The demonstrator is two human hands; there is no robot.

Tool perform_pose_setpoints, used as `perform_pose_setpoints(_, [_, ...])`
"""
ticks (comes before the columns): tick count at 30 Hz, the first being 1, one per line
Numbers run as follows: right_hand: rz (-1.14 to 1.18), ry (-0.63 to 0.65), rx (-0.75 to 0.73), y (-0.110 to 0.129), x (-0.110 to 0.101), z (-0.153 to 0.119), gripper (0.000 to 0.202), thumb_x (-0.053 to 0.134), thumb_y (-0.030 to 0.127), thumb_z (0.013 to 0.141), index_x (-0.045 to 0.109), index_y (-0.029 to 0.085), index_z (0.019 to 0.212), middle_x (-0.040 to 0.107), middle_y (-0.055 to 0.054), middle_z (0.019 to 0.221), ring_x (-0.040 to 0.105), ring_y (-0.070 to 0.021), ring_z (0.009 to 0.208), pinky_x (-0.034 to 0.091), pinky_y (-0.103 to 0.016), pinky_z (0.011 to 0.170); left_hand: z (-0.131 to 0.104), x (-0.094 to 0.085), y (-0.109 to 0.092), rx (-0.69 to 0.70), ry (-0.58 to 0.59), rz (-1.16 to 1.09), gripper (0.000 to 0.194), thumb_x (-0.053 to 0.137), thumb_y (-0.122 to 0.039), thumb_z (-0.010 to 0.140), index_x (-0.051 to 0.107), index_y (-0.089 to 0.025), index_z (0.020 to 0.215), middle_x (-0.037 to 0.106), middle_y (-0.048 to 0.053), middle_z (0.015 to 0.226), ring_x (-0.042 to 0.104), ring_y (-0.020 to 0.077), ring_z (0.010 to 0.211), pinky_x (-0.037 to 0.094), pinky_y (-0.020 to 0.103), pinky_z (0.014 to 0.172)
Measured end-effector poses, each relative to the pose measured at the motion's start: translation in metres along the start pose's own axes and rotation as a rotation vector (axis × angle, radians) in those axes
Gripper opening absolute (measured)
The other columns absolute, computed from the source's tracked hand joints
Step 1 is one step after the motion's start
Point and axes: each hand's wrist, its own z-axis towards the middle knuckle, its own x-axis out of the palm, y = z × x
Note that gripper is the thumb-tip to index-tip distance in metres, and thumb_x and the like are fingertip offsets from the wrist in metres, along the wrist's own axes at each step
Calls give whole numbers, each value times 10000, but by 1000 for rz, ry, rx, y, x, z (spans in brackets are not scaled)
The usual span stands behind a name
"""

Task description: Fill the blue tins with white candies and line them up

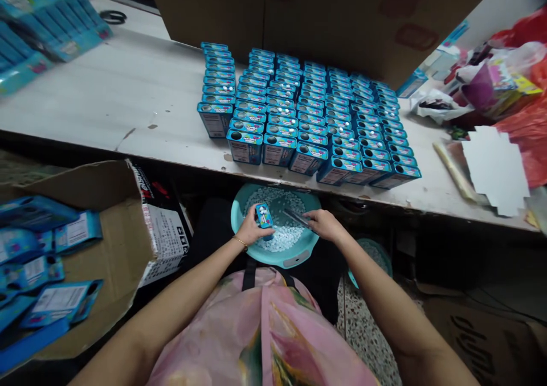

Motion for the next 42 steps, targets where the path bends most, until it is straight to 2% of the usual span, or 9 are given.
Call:
perform_pose_setpoints(4, [-101,51,70,-1,35,16,400,398,200,778,530,299,1142,596,-20,1101,529,-180,1009,380,-258,809,-6,-7,-12,146,-79,223,849,712,-292,500,278,-193,1223,425,105,1188,425,274,1119,352,461,938])
perform_pose_setpoints(9, [-101,24,78,12,70,29,415,376,186,783,509,292,1161,610,-52,1064,557,-191,967,401,-277,788,-19,-33,-47,365,-203,460,820,675,-329,561,265,-189,1258,401,107,1243,343,293,1186,273,470,1002])
perform_pose_setpoints(18, [-36,26,25,12,104,34,390,373,165,780,558,268,1107,623,-68,1040,569,-194,957,409,-281,786,-37,-76,-104,284,-455,487,882,723,-444,487,304,-190,1221,440,103,1185,435,272,1093,344,402,957])
perform_pose_setpoints(22, [39,-8,8,4,110,35,401,380,148,757,581,245,1090,629,-63,1039,558,-189,986,394,-264,817,-7,-105,-113,231,-658,452,940,739,-466,447,287,-177,1219,449,111,1155,464,265,1065,382,387,913])
perform_pose_setpoints(26, [94,-29,16,2,116,37,421,386,135,732,593,242,1083,635,-62,1032,560,-194,989,391,-264,821,58,-144,-109,120,-953,390,976,748,-468,420,267,-160,1210,442,125,1122,453,279,1070,366,420,913])
perform_pose_setpoints(28, [113,-36,16,2,118,38,423,386,126,723,604,239,1068,636,-62,1029,556,-190,996,387,-259,829,88,-158,-103,56,-1015,356,1028,758,-466,393,244,-145,1224,404,149,1147,415,299,1106,338,443,934])
perform_pose_setpoints(33, [158,-64,-26,6,118,36,420,384,134,722,609,227,1064,637,-60,1031,557,-182,995,383,-246,840,111,-172,-77,55,-753,285,1026,733,-419,484,171,-147,1298,341,172,1183,455,275,1073,388,406,900])
perform_pose_setpoints(36, [185,-64,-53,6,118,36,414,374,140,723,621,224,1044,643,-63,1014,559,-188,991,388,-247,831,110,-177,-60,81,-717,313,871,646,-357,627,152,-177,1322,391,139,1135,540,212,934,441,371,829])
perform_pose_setpoints(42, [165,-63,11,8,125,40,433,389,126,700,613,217,1060,645,-58,1010,560,-184,986,390,-243,827,138,-196,-56,14,-707,522,449,578,-262,690,486,-190,1124,523,60,889,563,193,817,461,328,766])
